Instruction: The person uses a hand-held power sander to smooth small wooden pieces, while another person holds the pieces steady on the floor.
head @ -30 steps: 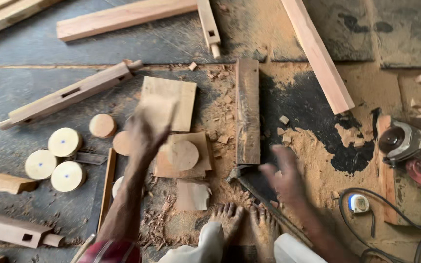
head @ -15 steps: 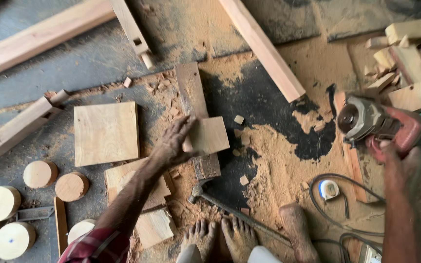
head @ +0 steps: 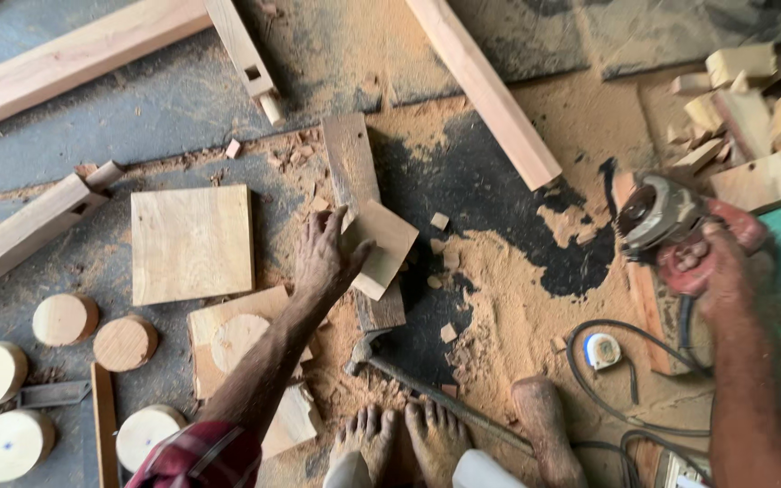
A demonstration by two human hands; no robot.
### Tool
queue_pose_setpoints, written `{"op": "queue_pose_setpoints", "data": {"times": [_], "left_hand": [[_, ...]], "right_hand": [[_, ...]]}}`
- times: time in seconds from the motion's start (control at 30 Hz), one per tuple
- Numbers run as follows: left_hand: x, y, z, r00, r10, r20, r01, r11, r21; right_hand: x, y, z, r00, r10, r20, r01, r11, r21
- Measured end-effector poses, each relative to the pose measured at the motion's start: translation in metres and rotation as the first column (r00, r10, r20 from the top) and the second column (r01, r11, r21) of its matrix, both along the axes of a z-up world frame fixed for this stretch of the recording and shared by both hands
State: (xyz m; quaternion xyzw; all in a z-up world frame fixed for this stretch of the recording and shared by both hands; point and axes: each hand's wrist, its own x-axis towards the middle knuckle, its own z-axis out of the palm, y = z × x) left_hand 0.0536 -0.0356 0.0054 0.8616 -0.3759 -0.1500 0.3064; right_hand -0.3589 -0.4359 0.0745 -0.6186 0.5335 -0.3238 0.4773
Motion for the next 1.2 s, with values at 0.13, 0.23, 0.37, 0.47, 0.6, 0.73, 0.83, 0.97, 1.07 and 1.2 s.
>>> {"op": "queue_pose_setpoints", "data": {"times": [0.13, 0.23, 0.37, 0.47, 0.6, 0.73, 0.83, 0.97, 1.07, 1.2], "left_hand": [[0.003, -0.019, -0.028, 0.992, -0.061, 0.113, 0.037, 0.978, 0.208], [-0.005, -0.013, -0.052, 0.992, -0.043, 0.122, 0.039, 0.999, 0.038], [-0.016, -0.014, -0.07, 0.996, 0.006, 0.086, -0.007, 1.0, 0.017], [-0.011, -0.018, -0.064, 0.998, 0.002, 0.055, -0.005, 0.998, 0.064], [-0.01, -0.015, -0.054, 0.994, -0.023, 0.102, 0.015, 0.997, 0.077], [-0.01, -0.015, -0.045, 0.999, -0.03, 0.041, 0.028, 0.998, 0.052], [-0.007, -0.017, -0.04, 0.999, -0.035, -0.004, 0.035, 0.994, 0.106], [-0.01, -0.016, -0.041, 0.999, -0.042, -0.031, 0.045, 0.994, 0.104], [-0.01, -0.016, -0.046, 0.999, -0.041, 0.022, 0.039, 0.997, 0.064], [-0.008, -0.015, -0.052, 0.998, -0.066, 0.023, 0.065, 0.997, 0.047]], "right_hand": [[0.043, 0.048, 0.041, 0.924, -0.008, 0.381, -0.109, 0.952, 0.285], [0.075, 0.118, 0.073, 0.977, -0.184, 0.103, 0.117, 0.88, 0.461], [0.104, 0.198, 0.087, 0.964, 0.174, 0.2, -0.232, 0.92, 0.316], [0.132, 0.218, 0.068, 0.883, 0.31, 0.352, -0.416, 0.866, 0.279], [0.14, 0.228, 0.036, 0.87, 0.306, 0.387, -0.453, 0.806, 0.38], [0.145, 0.236, 0.018, 0.931, 0.303, 0.203, -0.362, 0.835, 0.414], [0.147, 0.238, 0.011, 0.913, 0.321, 0.25, -0.402, 0.814, 0.42], [0.155, 0.244, 0.02, 0.939, 0.268, 0.217, -0.341, 0.815, 0.469], [0.16, 0.248, 0.025, 0.923, 0.29, 0.255, -0.378, 0.812, 0.446], [0.159, 0.244, 0.016, 0.923, 0.306, 0.233, -0.381, 0.813, 0.44]]}}
